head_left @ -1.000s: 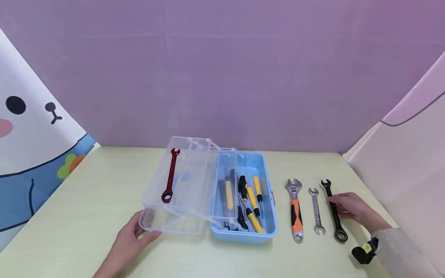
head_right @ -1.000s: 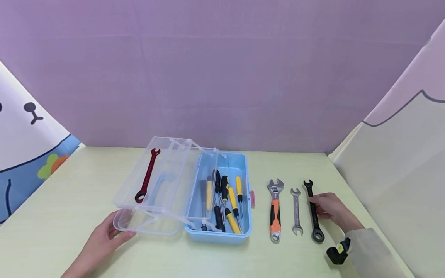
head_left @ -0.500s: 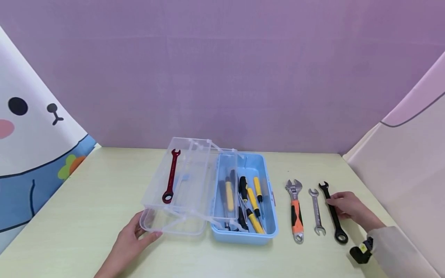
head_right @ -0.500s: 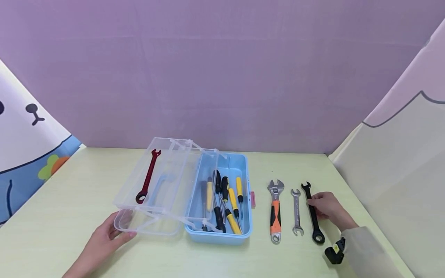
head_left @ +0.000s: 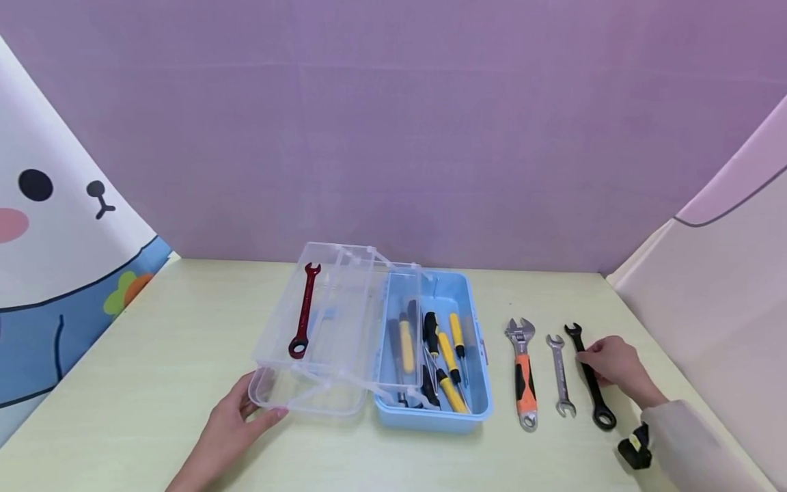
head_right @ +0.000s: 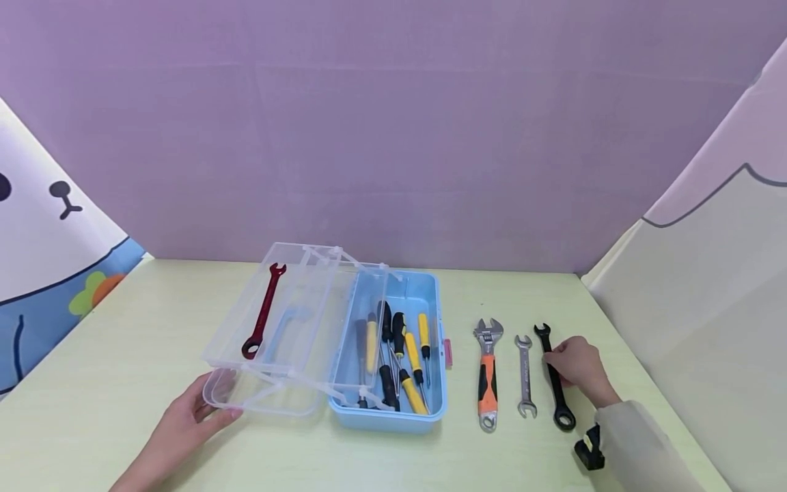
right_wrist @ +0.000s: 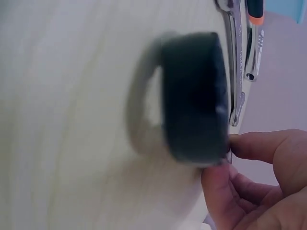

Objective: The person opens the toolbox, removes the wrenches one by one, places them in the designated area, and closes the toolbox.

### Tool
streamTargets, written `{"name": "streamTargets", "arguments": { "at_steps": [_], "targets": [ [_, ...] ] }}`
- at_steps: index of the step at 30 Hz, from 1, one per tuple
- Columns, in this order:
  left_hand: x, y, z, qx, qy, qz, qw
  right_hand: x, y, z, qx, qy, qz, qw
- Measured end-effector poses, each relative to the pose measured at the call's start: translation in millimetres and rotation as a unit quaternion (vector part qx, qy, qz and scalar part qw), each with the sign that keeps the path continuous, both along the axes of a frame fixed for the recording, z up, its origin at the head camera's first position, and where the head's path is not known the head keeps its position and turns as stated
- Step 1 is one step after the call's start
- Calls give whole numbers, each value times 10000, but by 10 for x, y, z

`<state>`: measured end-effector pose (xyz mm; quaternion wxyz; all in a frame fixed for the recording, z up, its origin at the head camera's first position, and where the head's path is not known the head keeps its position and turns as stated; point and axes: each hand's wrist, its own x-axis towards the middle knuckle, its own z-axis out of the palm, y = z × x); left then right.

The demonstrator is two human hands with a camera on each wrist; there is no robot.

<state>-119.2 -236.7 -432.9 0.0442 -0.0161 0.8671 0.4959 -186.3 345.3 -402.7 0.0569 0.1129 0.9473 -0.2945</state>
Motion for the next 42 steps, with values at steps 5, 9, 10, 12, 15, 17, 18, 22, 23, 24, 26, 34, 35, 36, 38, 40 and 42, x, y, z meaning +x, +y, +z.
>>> {"name": "streamTargets", "arguments": {
  "at_steps": [5, 9, 10, 12, 15, 17, 18, 22, 23, 24, 26, 34, 35, 36, 38, 40, 42],
  "targets": [
    [-2, 0, -10, 15, -25, 13, 10000, -12, -34, 43, 370, 87, 19, 9993],
    [-11, -2, -21, 15, -66, 7, 10000, -29, -56, 72, 659, 16, -33, 9978],
    [-13, -1, -23, 4, -75, 0, 10000, -31, -60, 75, 727, -29, -52, 9973],
    [-18, 3, -24, -47, -96, -11, 9999, -35, -68, 83, 862, -121, -100, 9962],
    [-18, 11, -22, -98, -116, -15, 9999, -36, -83, 96, 1024, -242, -138, 9944],
    [-18, 13, -25, -105, -124, -16, 9999, -36, -94, 113, 1136, -272, -102, 9931],
    [-16, 13, -24, -94, -132, -11, 9999, -39, -100, 120, 1199, -264, -70, 9924],
    [-23, 6, -36, -96, -130, -28, 9999, -52, -123, 138, 1458, -185, 114, 9891],
    [-24, 4, -39, -99, -129, -25, 9999, -55, -126, 140, 1501, -172, 142, 9884],
    [-25, 1, -40, -97, -127, -27, 9999, -57, -129, 142, 1530, -173, 159, 9880],
    [-28, -2, -42, -123, -115, -37, 9999, -58, -132, 146, 1565, -190, 175, 9873],
    [-20, -10, -12, -241, -146, -52, 9996, -45, -111, 123, 1443, -153, 239, 9891],
    [-20, -11, -9, -244, -153, -53, 9996, -46, -103, 120, 1362, -166, 242, 9903],
    [-19, -12, -4, -235, -155, -47, 9996, -49, -91, 116, 1270, -190, 240, 9914],
    [-26, -13, -1, -246, -152, -52, 9996, -59, -61, 125, 955, -299, 228, 9947],
    [-26, -13, 1, -233, -151, -45, 9996, -71, -28, 140, 546, -464, 192, 9972],
    [-25, -14, 1, -218, -150, -44, 9996, -85, 1, 164, 184, -629, 155, 9977]
  ]
}}
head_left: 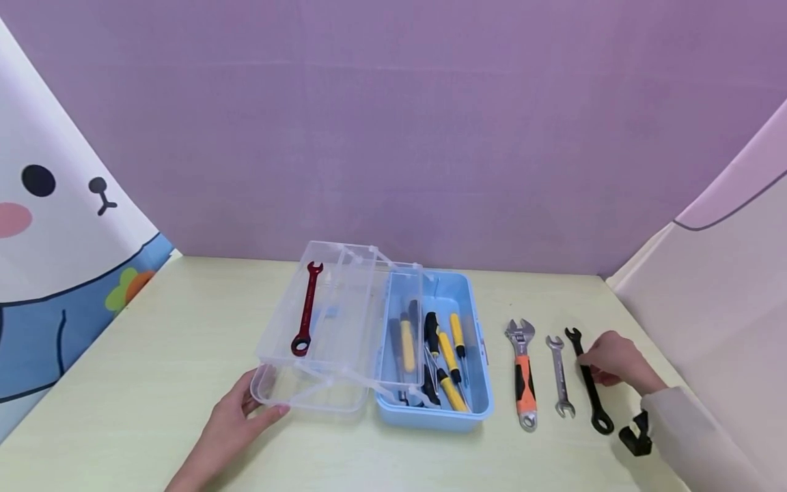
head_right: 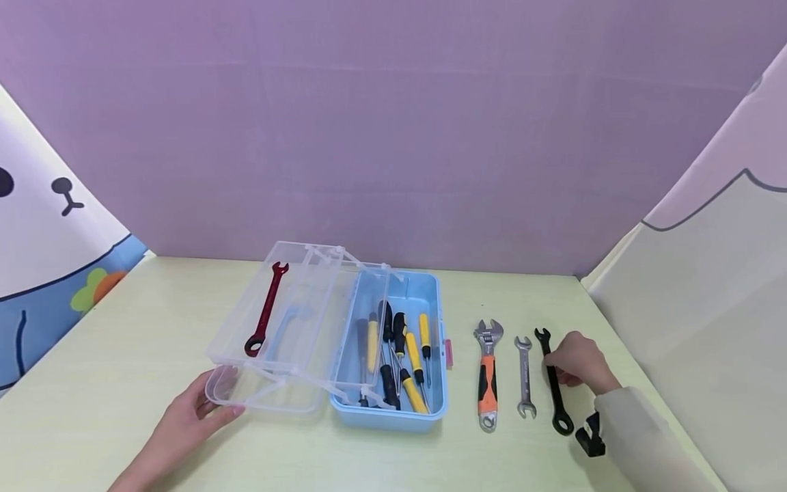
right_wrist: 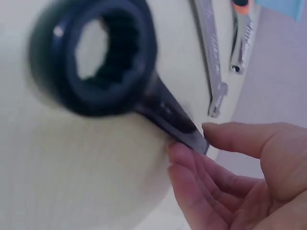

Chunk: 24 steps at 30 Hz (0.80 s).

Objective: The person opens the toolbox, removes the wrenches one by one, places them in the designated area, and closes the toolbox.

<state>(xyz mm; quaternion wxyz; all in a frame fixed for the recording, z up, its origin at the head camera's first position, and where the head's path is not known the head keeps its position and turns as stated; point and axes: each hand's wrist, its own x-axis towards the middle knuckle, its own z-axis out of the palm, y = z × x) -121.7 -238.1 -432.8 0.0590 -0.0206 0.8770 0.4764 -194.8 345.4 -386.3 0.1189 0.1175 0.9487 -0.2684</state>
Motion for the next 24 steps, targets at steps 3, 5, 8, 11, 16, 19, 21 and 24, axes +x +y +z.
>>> {"name": "streamTargets", "arguments": {
  "at_steps": [3, 5, 8, 11, 16, 19, 21, 24],
  "targets": [
    [2, -1, -4, 19, 6, -2, 10000, -18, 29, 43, -306, -160, -27, 9994],
    [3, -2, -5, 33, 9, 3, 10000, -33, 37, 81, -375, -181, 8, 9991],
    [-3, -1, -10, 12, 20, -10, 10000, -59, 34, 152, -437, -146, 60, 9989],
    [-1, 2, -15, 37, 49, -18, 10000, -77, 18, 241, -371, -81, 169, 9991],
    [12, 2, -9, 76, 140, -12, 9999, -119, -34, 405, -295, -57, 443, 9986],
    [13, -5, -2, 20, 145, -12, 9999, -163, -69, 487, -348, -92, 565, 9978],
    [8, -6, -1, 10, 124, -20, 9999, -192, -89, 534, -359, -140, 612, 9974],
    [3, -4, -5, 26, 110, -42, 9999, -236, -123, 599, -337, -203, 692, 9968]
  ]
}}
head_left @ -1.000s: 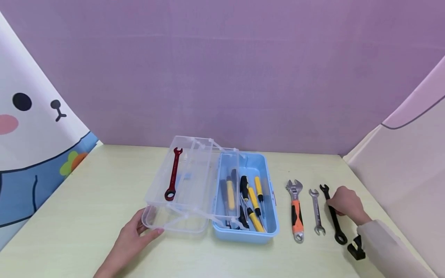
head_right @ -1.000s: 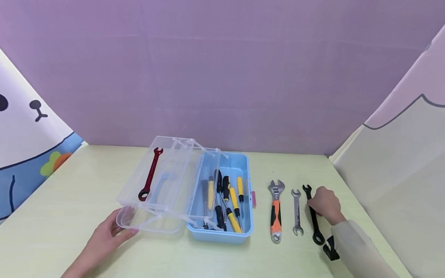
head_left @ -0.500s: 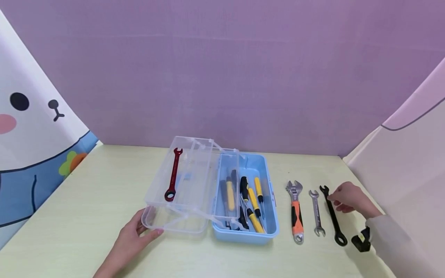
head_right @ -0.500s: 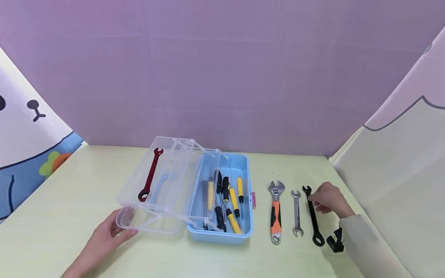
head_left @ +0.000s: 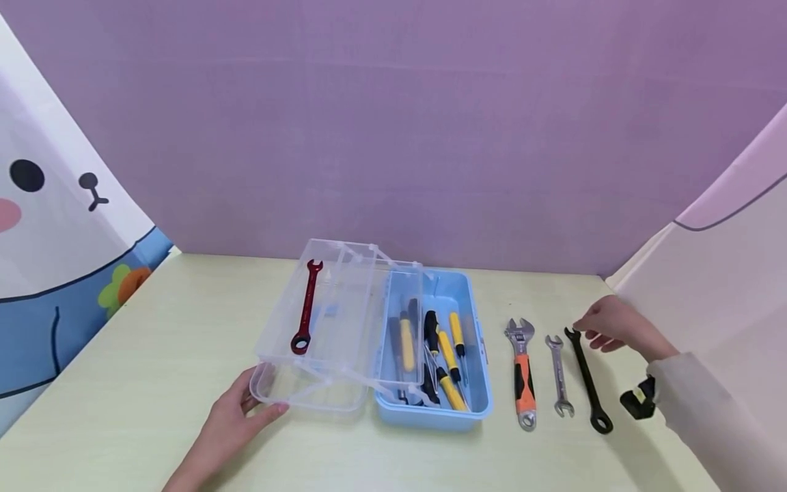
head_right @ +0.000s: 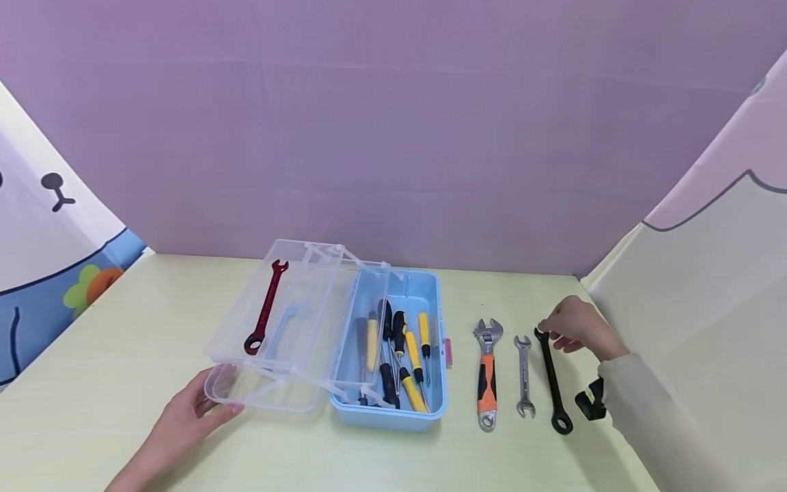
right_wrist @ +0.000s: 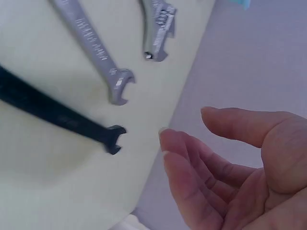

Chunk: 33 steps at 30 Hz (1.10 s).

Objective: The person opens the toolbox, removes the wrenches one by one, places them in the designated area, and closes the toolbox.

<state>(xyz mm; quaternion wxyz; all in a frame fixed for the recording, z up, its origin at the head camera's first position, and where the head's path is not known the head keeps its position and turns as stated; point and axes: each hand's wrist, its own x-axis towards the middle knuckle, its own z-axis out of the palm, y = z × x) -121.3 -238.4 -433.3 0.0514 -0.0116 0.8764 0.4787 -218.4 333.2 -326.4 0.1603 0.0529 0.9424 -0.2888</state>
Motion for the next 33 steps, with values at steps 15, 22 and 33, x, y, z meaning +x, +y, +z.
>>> {"name": "streamTargets", "arguments": {
  "at_steps": [15, 22, 33],
  "targets": [
    [36, -1, -16, 82, 166, 44, 9998, -209, -415, 387, -217, -137, 483, 9985],
    [44, 14, -6, 160, 286, 52, 9994, -288, -670, 513, -356, -162, 667, 9970],
    [53, 39, 16, 243, 372, 32, 9990, -378, -1043, 664, -349, -67, 822, 9960]
  ]
}}
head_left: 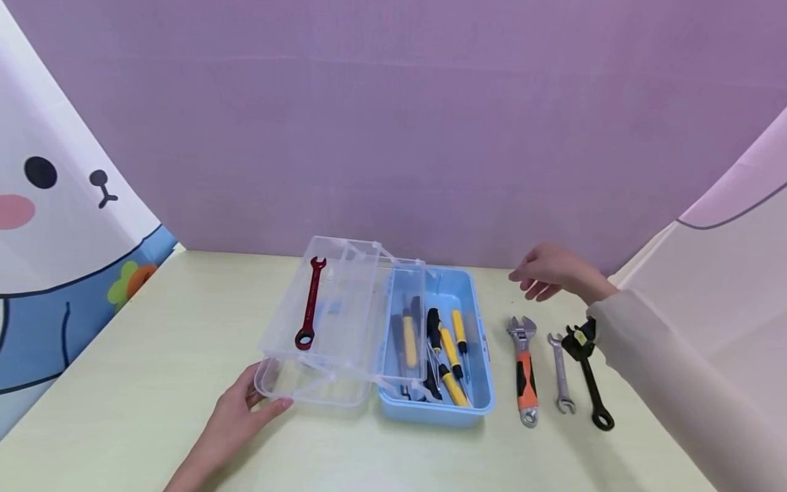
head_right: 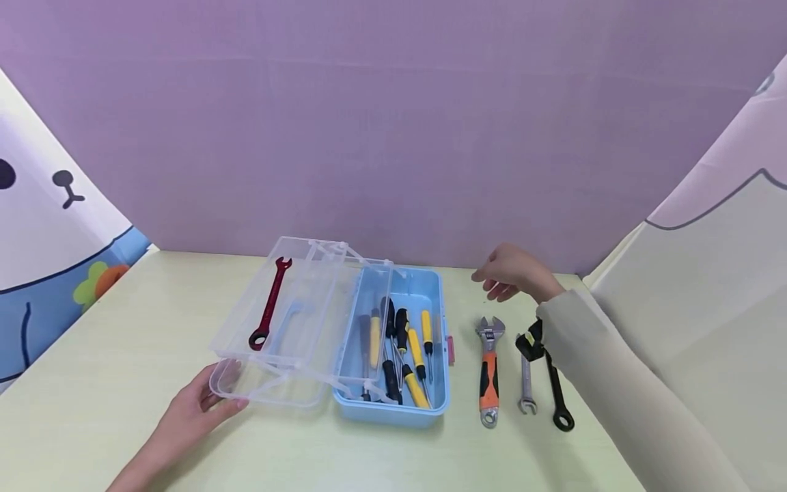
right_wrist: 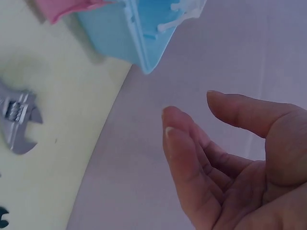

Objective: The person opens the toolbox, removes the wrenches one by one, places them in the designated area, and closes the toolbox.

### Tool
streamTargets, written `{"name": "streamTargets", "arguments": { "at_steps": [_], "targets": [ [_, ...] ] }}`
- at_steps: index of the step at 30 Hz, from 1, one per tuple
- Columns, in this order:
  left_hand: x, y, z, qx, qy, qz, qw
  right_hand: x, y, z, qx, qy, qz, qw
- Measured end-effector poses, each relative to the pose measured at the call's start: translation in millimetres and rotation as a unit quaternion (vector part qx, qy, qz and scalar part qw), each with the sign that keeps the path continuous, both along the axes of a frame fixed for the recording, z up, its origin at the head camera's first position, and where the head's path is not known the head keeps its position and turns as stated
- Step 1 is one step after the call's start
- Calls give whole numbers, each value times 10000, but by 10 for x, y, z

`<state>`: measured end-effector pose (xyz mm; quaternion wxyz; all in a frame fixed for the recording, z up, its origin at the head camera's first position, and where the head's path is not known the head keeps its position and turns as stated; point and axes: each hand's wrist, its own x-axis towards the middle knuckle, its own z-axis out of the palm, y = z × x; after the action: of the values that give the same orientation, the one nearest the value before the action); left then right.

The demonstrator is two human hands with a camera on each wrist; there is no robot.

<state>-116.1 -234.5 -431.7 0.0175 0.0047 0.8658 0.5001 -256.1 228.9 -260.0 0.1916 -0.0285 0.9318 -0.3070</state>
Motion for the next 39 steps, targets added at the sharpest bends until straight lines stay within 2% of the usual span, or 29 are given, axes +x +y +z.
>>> {"name": "streamTargets", "arguments": {
  "at_steps": [9, 15, 21, 35, 39],
  "targets": [
    [-5, 2, 13, 62, 91, 33, 9999, -104, -291, 25, -109, -73, 84, 9999],
    [-9, -8, -8, 104, -8, 12, 9999, -163, -517, 31, -188, -85, 106, 9997],
    [-15, -19, -26, -32, -105, 33, 9999, -227, -762, 14, -404, -203, 40, 9990],
    [-4, 44, -16, 255, 119, 32, 9996, -243, -1274, 119, -923, -195, 159, 9954],
    [-13, 50, -9, 226, 34, 35, 9997, -245, -1399, 142, -871, -192, 137, 9959]
  ]
}}
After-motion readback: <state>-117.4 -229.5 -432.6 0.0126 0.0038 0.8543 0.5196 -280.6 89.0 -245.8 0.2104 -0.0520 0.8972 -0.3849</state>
